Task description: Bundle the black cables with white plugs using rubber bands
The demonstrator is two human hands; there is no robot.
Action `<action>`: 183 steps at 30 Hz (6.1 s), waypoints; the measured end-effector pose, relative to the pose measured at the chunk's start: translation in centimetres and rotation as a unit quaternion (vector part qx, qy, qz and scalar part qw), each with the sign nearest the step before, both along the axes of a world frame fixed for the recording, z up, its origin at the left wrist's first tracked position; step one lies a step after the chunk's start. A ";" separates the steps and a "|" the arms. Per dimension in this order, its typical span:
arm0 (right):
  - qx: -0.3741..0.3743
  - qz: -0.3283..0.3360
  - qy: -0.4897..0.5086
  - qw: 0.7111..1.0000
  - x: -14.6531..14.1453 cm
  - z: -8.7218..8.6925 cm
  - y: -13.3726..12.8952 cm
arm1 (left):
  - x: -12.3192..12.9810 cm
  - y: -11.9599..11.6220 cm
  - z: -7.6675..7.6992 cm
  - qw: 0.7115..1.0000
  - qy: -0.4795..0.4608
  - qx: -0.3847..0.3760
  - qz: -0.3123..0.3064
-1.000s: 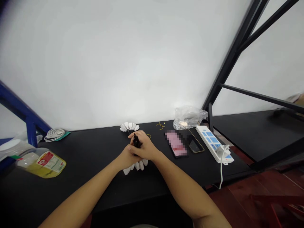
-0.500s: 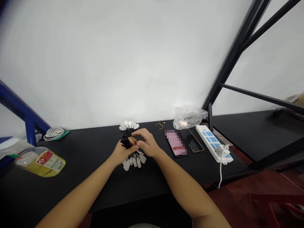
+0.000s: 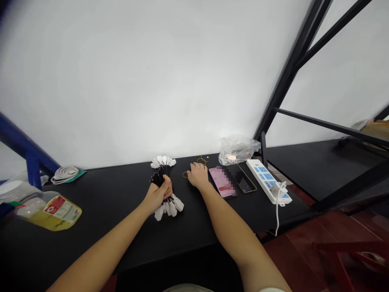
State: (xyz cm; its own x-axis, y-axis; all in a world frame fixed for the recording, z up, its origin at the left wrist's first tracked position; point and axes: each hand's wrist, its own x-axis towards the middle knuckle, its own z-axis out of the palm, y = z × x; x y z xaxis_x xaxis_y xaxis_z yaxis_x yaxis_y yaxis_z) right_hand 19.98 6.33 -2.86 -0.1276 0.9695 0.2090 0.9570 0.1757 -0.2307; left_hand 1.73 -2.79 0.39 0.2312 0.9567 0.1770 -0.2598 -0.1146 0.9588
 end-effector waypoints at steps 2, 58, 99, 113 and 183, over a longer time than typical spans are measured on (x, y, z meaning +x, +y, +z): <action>-0.007 0.012 -0.017 1.000 0.0 0.0 -0.2 | -0.2 0.1 0.0 1.000 -0.010 -0.010 0.015; -0.061 0.321 0.635 0.700 -4.1 5.8 -7.9 | -0.8 -0.6 0.9 0.965 0.217 0.144 0.012; -0.024 0.349 0.262 0.899 -2.1 5.8 -6.4 | -1.7 1.5 -1.3 0.990 0.031 0.010 0.137; -0.330 0.386 0.613 0.605 -2.0 5.5 -6.4 | -0.9 0.5 -0.4 0.997 0.024 0.007 0.073; -0.135 0.099 0.839 0.518 -5.4 4.9 -6.5 | 0.1 0.5 -1.5 0.988 0.046 0.058 0.135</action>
State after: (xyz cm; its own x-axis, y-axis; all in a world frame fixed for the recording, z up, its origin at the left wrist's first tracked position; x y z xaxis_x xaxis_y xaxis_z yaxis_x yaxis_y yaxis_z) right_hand 14.56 -0.21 2.01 -0.0887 0.9950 0.0458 -0.6614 -0.0245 -0.7497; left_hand 1.81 -2.25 -1.11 -0.0098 0.9603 0.2787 -0.1181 -0.2779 0.9533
